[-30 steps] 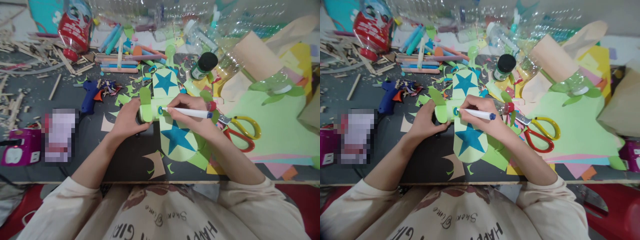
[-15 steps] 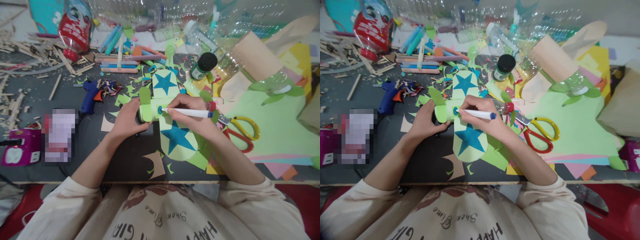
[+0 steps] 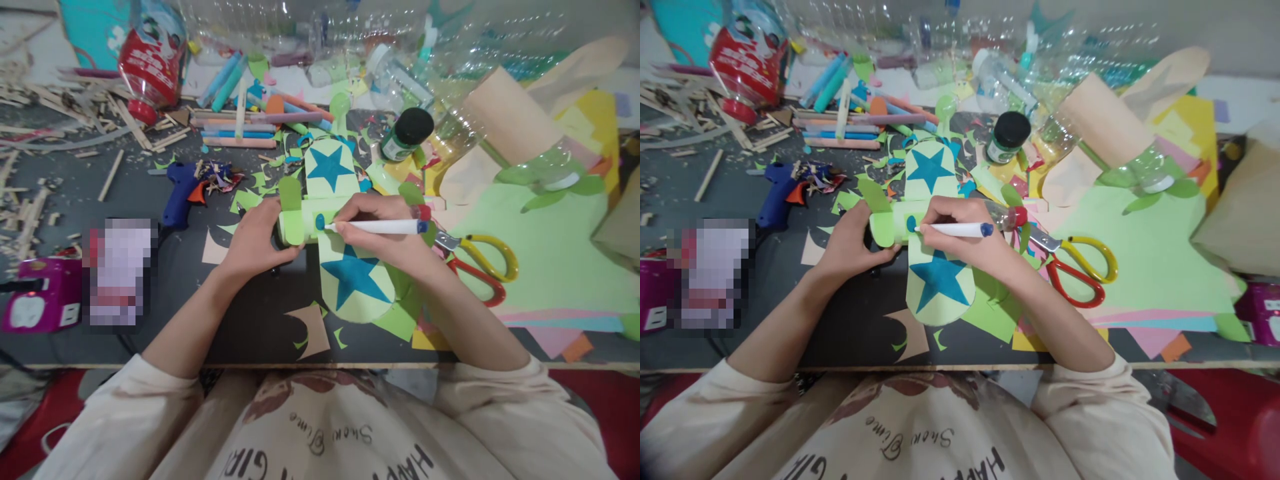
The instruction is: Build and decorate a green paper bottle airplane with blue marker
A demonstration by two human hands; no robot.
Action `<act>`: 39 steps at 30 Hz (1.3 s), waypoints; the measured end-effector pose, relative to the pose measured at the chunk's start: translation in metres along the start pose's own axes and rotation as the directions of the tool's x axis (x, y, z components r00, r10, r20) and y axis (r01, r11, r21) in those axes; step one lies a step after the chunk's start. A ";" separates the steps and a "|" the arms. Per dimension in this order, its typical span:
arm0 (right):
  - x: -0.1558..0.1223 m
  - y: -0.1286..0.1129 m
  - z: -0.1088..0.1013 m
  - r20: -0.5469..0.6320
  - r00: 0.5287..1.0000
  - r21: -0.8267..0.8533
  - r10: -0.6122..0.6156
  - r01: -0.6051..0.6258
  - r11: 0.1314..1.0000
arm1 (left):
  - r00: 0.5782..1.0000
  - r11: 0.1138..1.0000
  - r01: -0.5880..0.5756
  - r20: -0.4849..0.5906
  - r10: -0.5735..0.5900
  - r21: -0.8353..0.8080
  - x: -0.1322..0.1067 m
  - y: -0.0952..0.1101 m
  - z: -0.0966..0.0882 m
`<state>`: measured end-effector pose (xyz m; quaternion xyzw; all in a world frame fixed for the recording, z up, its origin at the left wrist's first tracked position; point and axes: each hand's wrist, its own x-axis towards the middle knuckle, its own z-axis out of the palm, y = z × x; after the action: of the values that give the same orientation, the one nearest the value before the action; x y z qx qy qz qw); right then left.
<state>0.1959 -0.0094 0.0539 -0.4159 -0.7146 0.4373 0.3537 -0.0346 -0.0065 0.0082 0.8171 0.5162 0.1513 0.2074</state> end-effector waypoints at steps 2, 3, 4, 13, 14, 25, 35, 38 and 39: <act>0.000 0.001 -0.001 -0.005 1.000 0.020 0.016 -0.015 1.000 | 1.000 1.000 0.003 -0.001 -0.003 0.010 0.000 0.000 0.000; 0.000 0.001 -0.001 -0.011 1.000 0.023 0.025 -0.025 0.999 | 1.000 1.000 0.001 -0.003 -0.001 0.015 0.000 0.000 0.000; 0.000 0.001 -0.001 -0.012 0.999 0.018 0.035 -0.034 0.999 | 1.000 1.000 -0.002 -0.004 0.002 0.018 0.000 0.000 0.000; 0.000 -0.002 0.002 0.022 0.999 0.002 0.024 -0.024 1.000 | 1.000 1.000 -0.001 -0.011 0.001 -0.003 0.000 0.000 0.000; 0.000 -0.001 0.002 0.022 0.999 0.003 0.029 -0.029 1.000 | 1.000 1.000 -0.001 -0.013 0.001 -0.007 0.000 0.000 0.000; -0.001 0.001 -0.001 -0.101 0.995 0.022 0.018 -0.016 1.000 | 0.999 0.999 0.016 -0.034 -0.017 -0.040 -0.003 -0.002 -0.004; -0.001 0.002 0.005 -0.134 0.991 -0.059 -0.009 0.001 0.998 | 1.000 1.000 0.009 -0.028 -0.009 -0.016 -0.003 -0.003 -0.003; -0.001 0.000 0.004 -0.109 0.994 -0.051 0.015 -0.020 0.998 | 1.000 1.000 0.011 -0.027 -0.012 -0.010 -0.002 -0.003 -0.003; -0.001 0.000 0.004 -0.097 0.995 -0.044 0.021 -0.025 0.999 | 1.000 1.000 0.014 -0.025 -0.014 -0.008 -0.002 -0.003 -0.003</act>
<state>0.1932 -0.0118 0.0526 -0.4527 -0.7014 0.4045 0.3734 -0.0397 -0.0069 0.0092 0.8107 0.5238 0.1620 0.2052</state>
